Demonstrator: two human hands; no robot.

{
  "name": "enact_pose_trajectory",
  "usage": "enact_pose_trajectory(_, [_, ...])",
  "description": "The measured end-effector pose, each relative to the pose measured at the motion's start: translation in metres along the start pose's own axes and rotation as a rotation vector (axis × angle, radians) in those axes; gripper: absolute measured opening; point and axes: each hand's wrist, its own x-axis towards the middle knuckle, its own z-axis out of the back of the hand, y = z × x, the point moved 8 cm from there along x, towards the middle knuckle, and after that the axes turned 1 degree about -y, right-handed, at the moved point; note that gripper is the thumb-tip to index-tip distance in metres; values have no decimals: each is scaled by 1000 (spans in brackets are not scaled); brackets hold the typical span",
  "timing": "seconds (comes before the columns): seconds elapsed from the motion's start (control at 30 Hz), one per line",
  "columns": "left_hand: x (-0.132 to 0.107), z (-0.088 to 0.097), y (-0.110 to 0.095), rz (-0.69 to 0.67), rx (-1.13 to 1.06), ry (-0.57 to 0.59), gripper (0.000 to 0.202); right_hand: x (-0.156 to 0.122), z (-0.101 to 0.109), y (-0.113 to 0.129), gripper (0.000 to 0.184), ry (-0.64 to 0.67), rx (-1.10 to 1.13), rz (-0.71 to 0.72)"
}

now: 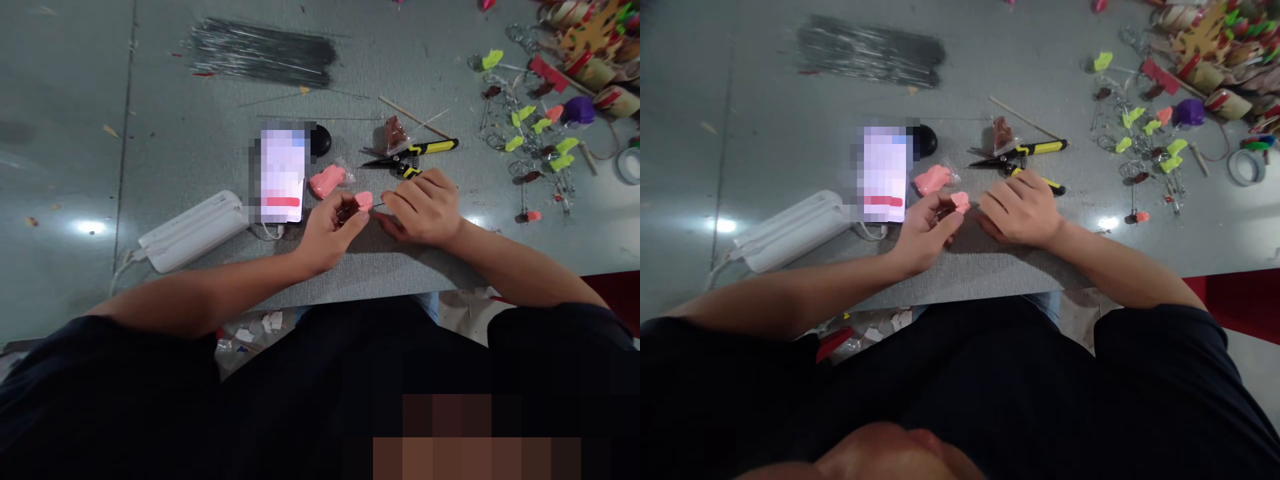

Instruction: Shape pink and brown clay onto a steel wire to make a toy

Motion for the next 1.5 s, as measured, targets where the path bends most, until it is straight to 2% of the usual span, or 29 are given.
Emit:
enact_pose_trajectory(0.07, [-1,-1,-1,-47,16,16,31,-1,2,4,51,-66,-74,22])
enact_pose_trajectory(0.17, [-3,-3,-3,-117,51,56,33,-2,5,9,55,-138,-180,57])
enact_pose_trajectory(0.33, [-4,-6,-7,-197,125,115,37,-2,6,14,49,-153,-237,137])
enact_pose_trajectory(0.43, [-4,-8,-9,-222,92,173,36,-3,4,10,45,-108,-189,121])
enact_pose_trajectory(0.53, [-3,-10,-9,-221,48,228,33,-5,2,6,43,-70,-163,104])
enact_pose_trajectory(0.67, [-2,-11,-11,-200,15,250,33,-11,5,7,37,-148,-202,160])
enact_pose_trajectory(0.8, [-2,-13,-11,-167,-26,270,36,-14,2,5,34,-160,-214,162])
enact_pose_trajectory(0.97, [-2,-13,-10,-163,-36,274,38,-16,14,17,23,-326,-314,286])
enact_pose_trajectory(1.1, [-2,-14,-9,-159,-59,292,35,-16,20,24,19,-386,-327,353])
enact_pose_trajectory(1.23, [-2,-13,-9,-156,-51,285,38,-18,17,19,20,-359,-282,315])
enact_pose_trajectory(1.37, [-3,-15,-6,-101,-92,308,39,-20,5,3,30,-247,-153,168])
enact_pose_trajectory(1.5, [-5,-19,-3,-25,-229,354,39,-22,-5,-8,39,-157,-112,67])
